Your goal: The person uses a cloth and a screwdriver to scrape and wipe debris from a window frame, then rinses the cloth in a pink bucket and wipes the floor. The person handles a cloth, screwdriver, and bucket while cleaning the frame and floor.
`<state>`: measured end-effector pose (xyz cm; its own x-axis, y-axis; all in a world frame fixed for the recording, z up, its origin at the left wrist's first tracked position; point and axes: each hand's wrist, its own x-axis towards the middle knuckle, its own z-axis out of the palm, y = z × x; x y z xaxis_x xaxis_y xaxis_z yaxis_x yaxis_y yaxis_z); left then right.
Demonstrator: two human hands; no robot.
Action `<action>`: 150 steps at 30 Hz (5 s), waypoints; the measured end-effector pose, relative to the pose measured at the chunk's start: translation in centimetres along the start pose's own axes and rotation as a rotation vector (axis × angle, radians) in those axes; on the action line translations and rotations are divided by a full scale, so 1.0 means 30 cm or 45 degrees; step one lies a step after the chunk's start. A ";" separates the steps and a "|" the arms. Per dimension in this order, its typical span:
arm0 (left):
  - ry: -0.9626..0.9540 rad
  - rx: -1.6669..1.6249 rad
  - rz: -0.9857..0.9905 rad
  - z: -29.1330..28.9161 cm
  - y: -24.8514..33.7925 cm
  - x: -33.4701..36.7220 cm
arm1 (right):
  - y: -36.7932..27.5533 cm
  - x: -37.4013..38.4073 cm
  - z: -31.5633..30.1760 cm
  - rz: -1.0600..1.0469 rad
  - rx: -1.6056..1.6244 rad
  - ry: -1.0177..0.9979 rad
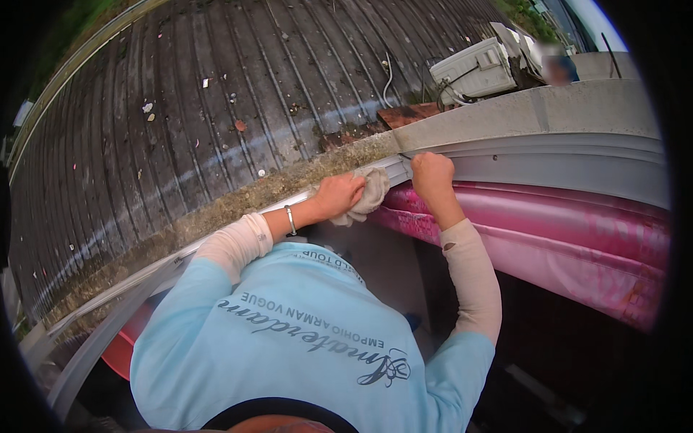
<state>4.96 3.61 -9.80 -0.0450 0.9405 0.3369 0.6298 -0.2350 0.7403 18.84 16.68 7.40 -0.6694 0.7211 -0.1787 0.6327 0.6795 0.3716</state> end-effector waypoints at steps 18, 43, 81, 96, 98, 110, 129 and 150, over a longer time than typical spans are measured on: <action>0.003 0.016 0.044 0.005 0.005 0.007 | -0.033 -0.104 0.146 0.484 1.439 0.472; -0.043 -0.016 0.007 0.000 0.016 -0.003 | -0.061 -0.126 -0.001 0.223 1.425 0.549; -0.050 0.015 -0.014 -0.009 0.005 -0.008 | -0.040 -0.150 0.003 0.047 1.395 0.547; -0.104 -0.003 0.000 -0.016 0.017 -0.008 | -0.019 -0.040 0.190 0.325 1.546 0.460; -0.101 0.001 0.011 -0.028 0.026 -0.001 | 0.029 -0.011 0.155 0.375 1.628 0.447; 0.020 -0.021 0.030 -0.002 0.002 -0.011 | 0.028 0.139 0.070 0.364 1.519 0.044; -0.055 -0.021 -0.012 -0.019 0.008 -0.009 | 0.029 0.083 0.138 0.435 1.735 0.147; -0.094 0.034 -0.005 -0.015 0.004 -0.004 | 0.048 -0.081 0.167 0.464 1.659 0.190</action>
<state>4.68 3.36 -9.50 0.0094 0.9571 0.2896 0.6502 -0.2259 0.7254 23.32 16.60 3.81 -0.3698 0.9205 -0.1261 0.6310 0.1492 -0.7613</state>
